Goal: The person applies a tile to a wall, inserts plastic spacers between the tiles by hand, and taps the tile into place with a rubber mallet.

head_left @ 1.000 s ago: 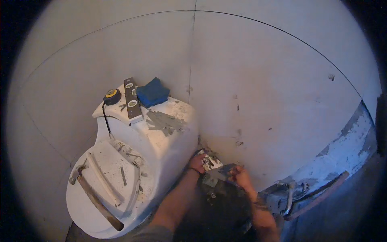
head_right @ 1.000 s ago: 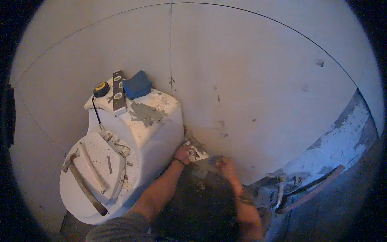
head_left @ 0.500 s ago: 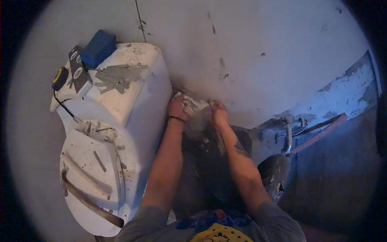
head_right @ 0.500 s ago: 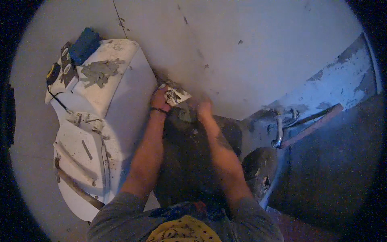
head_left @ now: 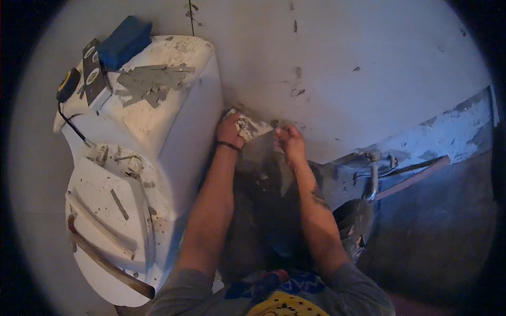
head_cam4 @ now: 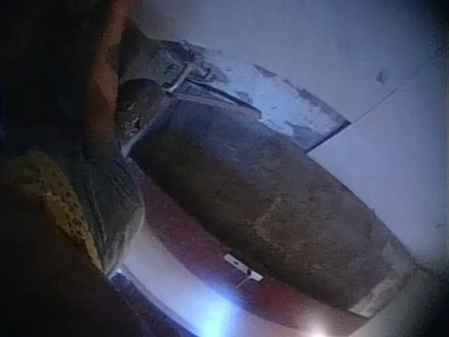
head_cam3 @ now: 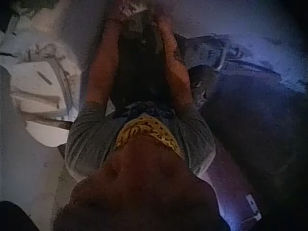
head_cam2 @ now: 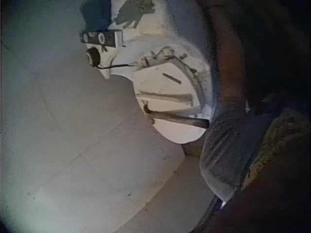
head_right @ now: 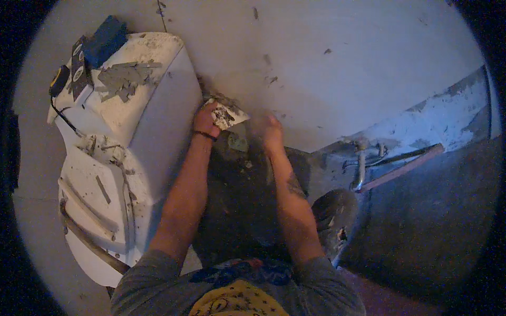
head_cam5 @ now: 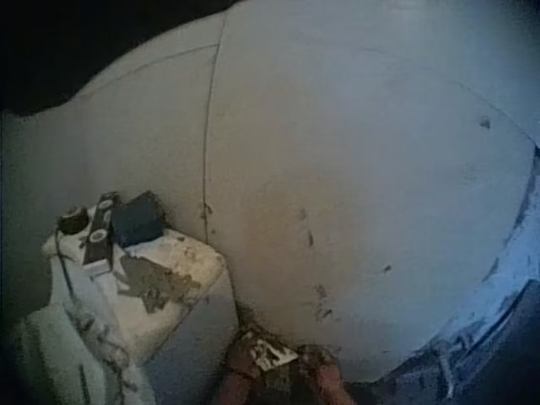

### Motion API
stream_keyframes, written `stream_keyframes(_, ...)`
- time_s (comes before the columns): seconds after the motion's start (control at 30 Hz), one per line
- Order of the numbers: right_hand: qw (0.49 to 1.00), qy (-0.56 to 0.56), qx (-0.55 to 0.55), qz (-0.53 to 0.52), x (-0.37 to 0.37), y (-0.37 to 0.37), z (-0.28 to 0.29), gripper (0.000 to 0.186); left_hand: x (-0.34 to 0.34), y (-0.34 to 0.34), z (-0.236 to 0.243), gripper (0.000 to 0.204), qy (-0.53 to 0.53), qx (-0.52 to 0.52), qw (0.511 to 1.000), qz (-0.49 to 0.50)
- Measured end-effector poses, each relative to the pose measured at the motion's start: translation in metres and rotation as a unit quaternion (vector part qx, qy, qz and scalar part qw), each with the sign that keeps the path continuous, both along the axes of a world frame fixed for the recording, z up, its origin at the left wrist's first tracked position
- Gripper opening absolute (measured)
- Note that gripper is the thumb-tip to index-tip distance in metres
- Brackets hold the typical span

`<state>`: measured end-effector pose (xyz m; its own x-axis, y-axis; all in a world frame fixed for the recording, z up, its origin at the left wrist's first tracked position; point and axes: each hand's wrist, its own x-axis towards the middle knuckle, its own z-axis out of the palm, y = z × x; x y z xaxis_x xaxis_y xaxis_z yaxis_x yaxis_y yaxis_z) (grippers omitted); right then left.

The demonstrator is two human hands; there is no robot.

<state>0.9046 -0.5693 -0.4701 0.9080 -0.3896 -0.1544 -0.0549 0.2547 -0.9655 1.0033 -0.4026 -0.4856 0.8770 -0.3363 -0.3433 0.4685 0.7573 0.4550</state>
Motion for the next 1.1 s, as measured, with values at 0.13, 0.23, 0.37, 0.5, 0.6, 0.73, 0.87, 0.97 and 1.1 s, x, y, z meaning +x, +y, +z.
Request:
stream_keyframes(0.13,0.998,0.023,0.056,0.02,0.005,0.0,0.004,0.017,-0.002,-0.001,0.005,0.02,-0.022,0.011,0.999,0.021)
stream_keyframes(0.23,0.999,0.042,-0.019,0.02,0.006,-0.003,0.0,0.017,-0.001,-0.001,0.005,0.02,0.014,-0.028,0.999,-0.002)
stream_keyframes(0.37,1.0,0.012,-0.026,-0.012,0.008,-0.003,-0.012,0.022,0.0,-0.001,0.005,0.019,0.022,-0.006,1.0,0.013)
stream_keyframes(0.5,0.983,-0.069,0.149,-0.077,0.017,0.008,-0.018,0.023,-0.001,-0.001,0.007,0.02,0.024,0.01,1.0,0.003)
stream_keyframes(0.6,0.983,-0.053,0.134,-0.116,0.024,0.019,-0.015,0.023,0.0,-0.002,0.008,0.019,0.024,-0.008,1.0,0.006)
stream_keyframes(0.73,0.972,-0.034,0.145,-0.181,0.03,0.032,-0.013,0.026,-0.001,-0.001,0.011,0.018,0.02,0.012,0.999,0.023)
stream_keyframes(0.87,0.987,-0.03,-0.032,-0.154,0.036,0.035,-0.025,0.027,-0.001,0.001,0.011,0.019,0.014,0.005,1.0,0.001)
stream_keyframes(0.97,0.966,-0.04,-0.211,-0.142,0.044,0.029,-0.04,0.026,0.0,0.0,0.008,0.02,0.027,-0.001,1.0,0.016)
stream_keyframes(1.1,0.965,-0.046,-0.221,-0.131,0.048,0.02,-0.051,0.027,0.003,-0.004,0.003,0.019,0.015,-0.007,1.0,0.018)
